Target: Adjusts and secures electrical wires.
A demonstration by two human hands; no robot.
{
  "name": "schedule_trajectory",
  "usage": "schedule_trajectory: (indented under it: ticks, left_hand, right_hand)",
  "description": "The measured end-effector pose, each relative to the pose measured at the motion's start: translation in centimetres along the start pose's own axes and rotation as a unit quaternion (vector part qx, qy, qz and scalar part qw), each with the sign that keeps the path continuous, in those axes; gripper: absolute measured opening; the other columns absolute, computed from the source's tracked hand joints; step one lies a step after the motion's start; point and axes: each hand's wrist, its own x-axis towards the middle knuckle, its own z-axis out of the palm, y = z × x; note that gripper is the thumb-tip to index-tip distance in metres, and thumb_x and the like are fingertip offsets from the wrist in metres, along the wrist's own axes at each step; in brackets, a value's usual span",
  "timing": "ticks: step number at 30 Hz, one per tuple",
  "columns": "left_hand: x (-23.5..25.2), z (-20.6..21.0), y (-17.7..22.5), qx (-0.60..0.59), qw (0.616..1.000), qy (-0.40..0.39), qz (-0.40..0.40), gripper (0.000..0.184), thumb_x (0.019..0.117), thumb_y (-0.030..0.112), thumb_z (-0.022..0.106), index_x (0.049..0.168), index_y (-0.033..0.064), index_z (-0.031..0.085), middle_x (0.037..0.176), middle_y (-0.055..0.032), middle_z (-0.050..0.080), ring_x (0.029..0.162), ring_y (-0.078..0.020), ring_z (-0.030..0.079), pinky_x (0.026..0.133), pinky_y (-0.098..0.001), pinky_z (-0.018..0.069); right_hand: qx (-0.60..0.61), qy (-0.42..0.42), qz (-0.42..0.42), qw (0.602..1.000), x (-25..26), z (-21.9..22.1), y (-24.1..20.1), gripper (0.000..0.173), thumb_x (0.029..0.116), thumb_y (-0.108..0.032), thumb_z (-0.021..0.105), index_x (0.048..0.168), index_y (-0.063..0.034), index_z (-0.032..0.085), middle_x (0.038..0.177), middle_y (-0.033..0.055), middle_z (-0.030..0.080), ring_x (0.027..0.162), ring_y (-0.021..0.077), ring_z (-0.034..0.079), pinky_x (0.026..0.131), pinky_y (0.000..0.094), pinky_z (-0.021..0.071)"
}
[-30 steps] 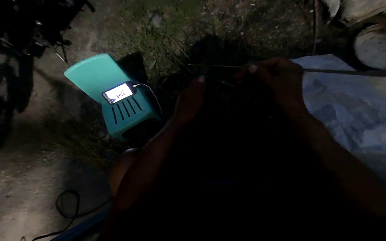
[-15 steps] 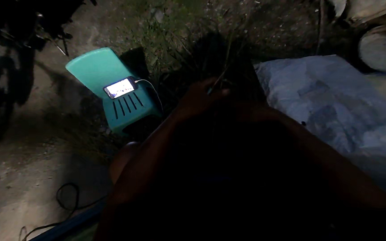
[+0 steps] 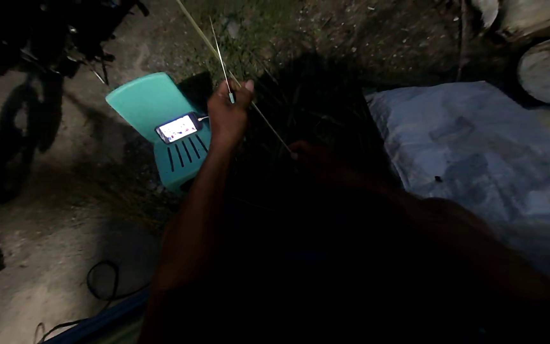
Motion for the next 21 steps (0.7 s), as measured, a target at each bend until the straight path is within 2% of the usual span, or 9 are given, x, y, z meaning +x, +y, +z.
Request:
schedule_trajectory:
  ticks: [3,5,6,8,9,12,15,18,21]
  left_hand:
    - [-0.5,0.4,-0.5,0.022,0.999,-0.028,0.006,0.023,0.1088,0.03,0.05,0.104,0.0089,0.057,0.071,0.0042,0.055,0.05,-0.0042,0.048,0.046,-0.0204,0.0443]
    - [-1.5,1.0,-0.8,0.054,0.995,-0.084,0.015,0.04,0.1113,0.036,0.036,0.111,0.005,0.06,0.07,0.0032,0.051,0.053,-0.0058,0.047,0.05,-0.0237,0.045]
    - [-2.3,1.5,-0.8,0.084,0.99,-0.113,0.024,0.048,0.1121,0.039,0.029,0.113,0.0032,0.061,0.073,0.0015,0.053,0.058,-0.0064,0.05,0.055,-0.0251,0.0476]
    - [-4.0,2.2,-0.4,0.144,0.97,-0.189,0.049,0.053,0.1123,0.036,0.027,0.126,-0.0022,0.061,0.096,-0.0095,0.066,0.085,-0.013,0.063,0.08,-0.0345,0.0547]
    - [-4.7,2.7,-0.5,0.181,0.956,-0.218,0.082,0.05,0.1122,0.034,0.029,0.124,-0.0026,0.062,0.098,-0.0121,0.068,0.088,-0.0161,0.065,0.082,-0.0384,0.0559]
    - [-5.8,3.6,-1.0,0.271,0.917,-0.27,0.11,0.047,0.1122,0.037,0.033,0.135,0.0036,0.058,0.101,-0.0144,0.07,0.09,-0.0251,0.07,0.081,-0.0496,0.0582]
    - [-5.9,3.6,-0.9,0.316,0.901,-0.257,0.152,0.044,0.1128,0.034,0.032,0.127,0.003,0.06,0.092,-0.0148,0.068,0.083,-0.028,0.069,0.075,-0.0513,0.0574]
    - [-5.8,3.7,-1.0,0.34,0.893,-0.231,0.183,0.045,0.1127,0.033,0.032,0.12,0.0005,0.062,0.084,-0.0156,0.066,0.077,-0.0313,0.068,0.069,-0.0531,0.0561]
    - [-5.7,3.7,-0.7,0.358,0.882,-0.247,0.183,0.043,0.1121,0.03,0.036,0.133,0.0005,0.059,0.098,-0.0187,0.071,0.089,-0.0346,0.071,0.078,-0.0565,0.0578]
  right_hand:
    - [0.031,0.064,0.004,0.997,-0.3,0.0,-0.6,0.033,0.1113,-0.023,0.04,0.137,-0.0073,0.053,0.083,0.0033,0.058,0.064,0.0077,0.055,0.059,0.0262,0.0505]
    - [0.072,0.098,0.006,0.993,-0.4,-0.3,-1.0,0.035,0.1106,-0.023,0.041,0.142,-0.01,0.051,0.088,0.004,0.061,0.065,0.0083,0.056,0.058,0.0266,0.0517]
    - [0.102,0.113,0.003,0.988,-0.5,-0.4,-1.0,0.036,0.11,-0.023,0.041,0.143,-0.0107,0.051,0.085,0.0023,0.059,0.061,0.007,0.054,0.055,0.0247,0.0498]
    - [0.166,0.137,0.013,0.977,-0.5,-0.6,-1.3,0.037,0.11,-0.022,0.04,0.143,-0.011,0.051,0.076,-0.0011,0.055,0.056,0.0049,0.049,0.05,0.0218,0.0452]
    - [0.194,0.143,0.018,0.97,-0.6,-0.7,-1.3,0.036,0.1099,-0.022,0.04,0.143,-0.0106,0.051,0.075,-0.0018,0.054,0.055,0.0048,0.049,0.049,0.0213,0.0446]
    - [0.286,0.142,0.02,0.947,-0.6,-0.9,-0.6,0.029,0.1093,-0.021,0.038,0.134,-0.0124,0.05,0.068,-0.0044,0.049,0.05,0.0048,0.046,0.045,0.0209,0.0431]
    - [0.368,0.123,-0.009,0.922,-0.6,-0.7,0.0,0.021,0.1094,-0.022,0.037,0.122,-0.0151,0.052,0.063,-0.0068,0.045,0.048,0.0042,0.044,0.044,0.0198,0.0424]
    - [0.425,0.119,-0.036,0.897,-0.6,-0.5,0.0,0.023,0.108,-0.019,0.036,0.121,-0.013,0.054,0.06,-0.0075,0.045,0.045,0.0043,0.044,0.042,0.0202,0.0432]
    - [0.439,0.109,-0.04,0.891,-1.0,-0.7,-0.4,0.022,0.1078,-0.018,0.035,0.118,-0.0155,0.055,0.059,-0.0079,0.044,0.044,0.0035,0.043,0.041,0.0192,0.0422]
